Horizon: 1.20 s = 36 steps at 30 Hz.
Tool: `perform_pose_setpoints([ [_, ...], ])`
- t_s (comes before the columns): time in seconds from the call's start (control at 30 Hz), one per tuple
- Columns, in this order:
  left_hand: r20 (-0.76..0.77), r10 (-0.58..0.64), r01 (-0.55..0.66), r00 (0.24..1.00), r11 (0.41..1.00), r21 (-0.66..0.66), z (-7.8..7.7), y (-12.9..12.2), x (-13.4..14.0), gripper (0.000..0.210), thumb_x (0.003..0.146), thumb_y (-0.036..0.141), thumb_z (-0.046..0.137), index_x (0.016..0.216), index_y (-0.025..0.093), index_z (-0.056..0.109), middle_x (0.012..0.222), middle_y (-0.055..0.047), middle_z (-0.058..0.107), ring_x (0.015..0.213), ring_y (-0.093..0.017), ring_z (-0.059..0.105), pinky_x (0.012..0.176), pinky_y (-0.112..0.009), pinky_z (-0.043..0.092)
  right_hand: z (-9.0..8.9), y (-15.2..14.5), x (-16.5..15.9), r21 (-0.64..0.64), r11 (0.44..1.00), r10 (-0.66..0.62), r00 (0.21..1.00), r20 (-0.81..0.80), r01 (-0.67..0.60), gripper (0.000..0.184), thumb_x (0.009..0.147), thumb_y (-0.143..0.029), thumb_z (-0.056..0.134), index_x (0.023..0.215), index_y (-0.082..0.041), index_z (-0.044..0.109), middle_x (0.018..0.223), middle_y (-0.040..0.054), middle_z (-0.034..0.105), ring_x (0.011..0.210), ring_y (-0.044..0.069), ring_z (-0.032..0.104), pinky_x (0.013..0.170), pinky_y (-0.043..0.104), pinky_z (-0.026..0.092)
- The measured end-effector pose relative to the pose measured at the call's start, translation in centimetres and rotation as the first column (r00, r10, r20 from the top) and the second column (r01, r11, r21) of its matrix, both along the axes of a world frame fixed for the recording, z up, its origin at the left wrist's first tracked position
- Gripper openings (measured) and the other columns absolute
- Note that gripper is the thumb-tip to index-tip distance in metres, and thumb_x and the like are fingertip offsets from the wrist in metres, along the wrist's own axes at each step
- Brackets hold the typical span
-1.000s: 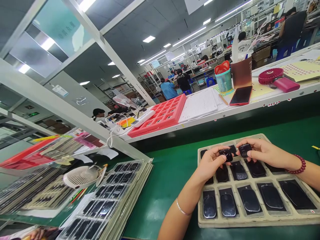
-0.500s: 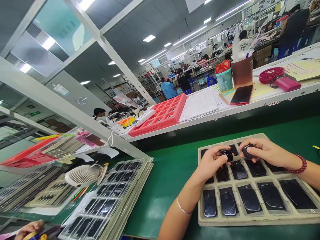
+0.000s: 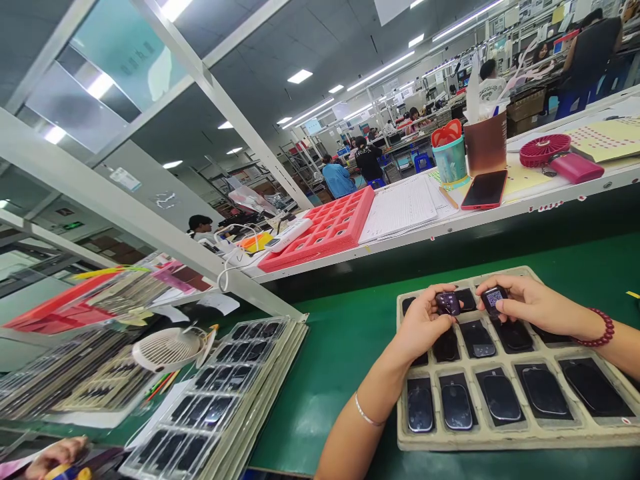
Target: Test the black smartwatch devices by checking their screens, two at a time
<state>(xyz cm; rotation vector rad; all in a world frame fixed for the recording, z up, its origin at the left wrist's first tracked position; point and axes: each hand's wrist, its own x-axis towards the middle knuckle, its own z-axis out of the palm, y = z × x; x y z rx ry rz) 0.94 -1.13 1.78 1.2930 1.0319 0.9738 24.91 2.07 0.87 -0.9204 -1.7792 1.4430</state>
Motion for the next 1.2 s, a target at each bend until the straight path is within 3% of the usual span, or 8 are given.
perform_pose_setpoints([
  [0.17, -0.005, 0.009, -0.009, 1.0, 1.0, 0.011, 0.3, -0.2, -0.1, 0.048, 0.069, 0.018, 0.081, 0.112, 0.017, 0.063, 0.099, -0.007, 0.074, 0.094, -0.017, 0.068, 0.084, -0.026, 0.051, 0.0, 0.0, 0.0, 0.014, 1.0, -0.006, 1.0, -0.004, 0.006, 0.041, 0.075, -0.031, 0.072, 0.115, -0.021, 0.072, 0.089, 0.0059, 0.074, 0.07, 0.022, 0.069, 0.062, 0.032, 0.058],
  [0.3, 0.015, 0.016, -0.016, 1.0, 1.0, 0.014, 0.0, -0.1, -0.1, 0.043, 0.07, 0.031, 0.085, 0.104, 0.014, 0.064, 0.084, -0.005, 0.071, 0.075, -0.014, 0.064, 0.069, -0.024, 0.05, -0.1, 0.0, 0.0, 0.019, 1.0, -0.015, 1.0, 0.004, 0.015, 0.04, 0.076, -0.034, 0.073, 0.114, -0.021, 0.072, 0.086, 0.0052, 0.072, 0.07, 0.022, 0.068, 0.06, 0.032, 0.057],
  [0.4, -0.002, 0.01, -0.01, 1.0, 1.0, 0.015, -0.3, 0.1, -0.1, 0.041, 0.079, 0.036, 0.077, 0.11, 0.012, 0.065, 0.085, -0.007, 0.072, 0.067, -0.012, 0.062, 0.061, -0.022, 0.047, 0.1, 0.0, 0.0, 0.014, 1.0, -0.014, 1.0, 0.016, 0.014, 0.04, 0.076, -0.035, 0.073, 0.113, -0.021, 0.073, 0.088, 0.0053, 0.071, 0.069, 0.022, 0.067, 0.06, 0.032, 0.057],
  [0.53, -0.034, 0.025, -0.023, 0.999, 0.999, 0.037, -0.4, 0.2, -0.1, 0.044, 0.086, 0.026, 0.056, 0.128, 0.015, 0.063, 0.101, -0.01, 0.075, 0.071, -0.014, 0.067, 0.056, -0.022, 0.043, 0.1, 0.0, 0.0, 0.008, 1.0, -0.002, 1.0, 0.025, 0.002, 0.04, 0.076, -0.033, 0.073, 0.113, -0.021, 0.073, 0.088, 0.0051, 0.071, 0.072, 0.023, 0.069, 0.063, 0.033, 0.059],
  [0.77, -0.006, 0.038, -0.038, 0.999, 0.999, 0.023, 0.0, -0.1, 0.1, 0.044, 0.071, 0.014, 0.07, 0.114, 0.016, 0.063, 0.1, -0.008, 0.075, 0.091, -0.017, 0.068, 0.077, -0.025, 0.052, -1.1, 0.2, 0.0, 0.045, 0.999, 0.0, 1.0, -0.014, 0.001, 0.039, 0.079, -0.032, 0.07, 0.117, -0.022, 0.071, 0.098, 0.0067, 0.074, 0.073, 0.021, 0.068, 0.062, 0.032, 0.058],
  [0.93, 0.003, 0.042, -0.042, 0.999, 0.999, 0.027, 0.3, -0.1, 0.1, 0.032, 0.072, 0.023, 0.078, 0.1, 0.015, 0.064, 0.086, -0.006, 0.071, 0.081, -0.017, 0.066, 0.07, -0.025, 0.05, -0.8, 0.1, 0.0, 0.056, 0.998, 0.009, 1.0, -0.003, -0.009, 0.036, 0.078, -0.032, 0.071, 0.112, -0.021, 0.073, 0.097, 0.0069, 0.073, 0.074, 0.021, 0.067, 0.062, 0.031, 0.058],
  [1.1, -0.001, 0.034, -0.034, 0.999, 0.999, 0.042, 0.4, -0.2, 0.1, 0.051, 0.067, 0.011, 0.076, 0.115, 0.018, 0.062, 0.098, -0.007, 0.074, 0.091, -0.017, 0.067, 0.078, -0.025, 0.05, 0.1, -0.1, -0.1, 0.059, 0.998, 0.017, 1.0, 0.001, -0.017, 0.036, 0.079, -0.033, 0.072, 0.112, -0.02, 0.073, 0.095, 0.0077, 0.073, 0.073, 0.021, 0.066, 0.062, 0.031, 0.058],
  [1.2, 0.014, 0.031, -0.032, 0.999, 0.999, 0.026, 0.2, -0.2, 0.1, 0.049, 0.071, 0.022, 0.08, 0.117, 0.017, 0.063, 0.096, -0.007, 0.074, 0.089, -0.018, 0.068, 0.074, -0.025, 0.051, 0.1, -0.2, -0.1, 0.062, 0.998, 0.019, 1.0, 0.007, -0.02, 0.036, 0.078, -0.033, 0.073, 0.112, -0.02, 0.073, 0.096, 0.0076, 0.073, 0.071, 0.021, 0.066, 0.063, 0.032, 0.058],
])
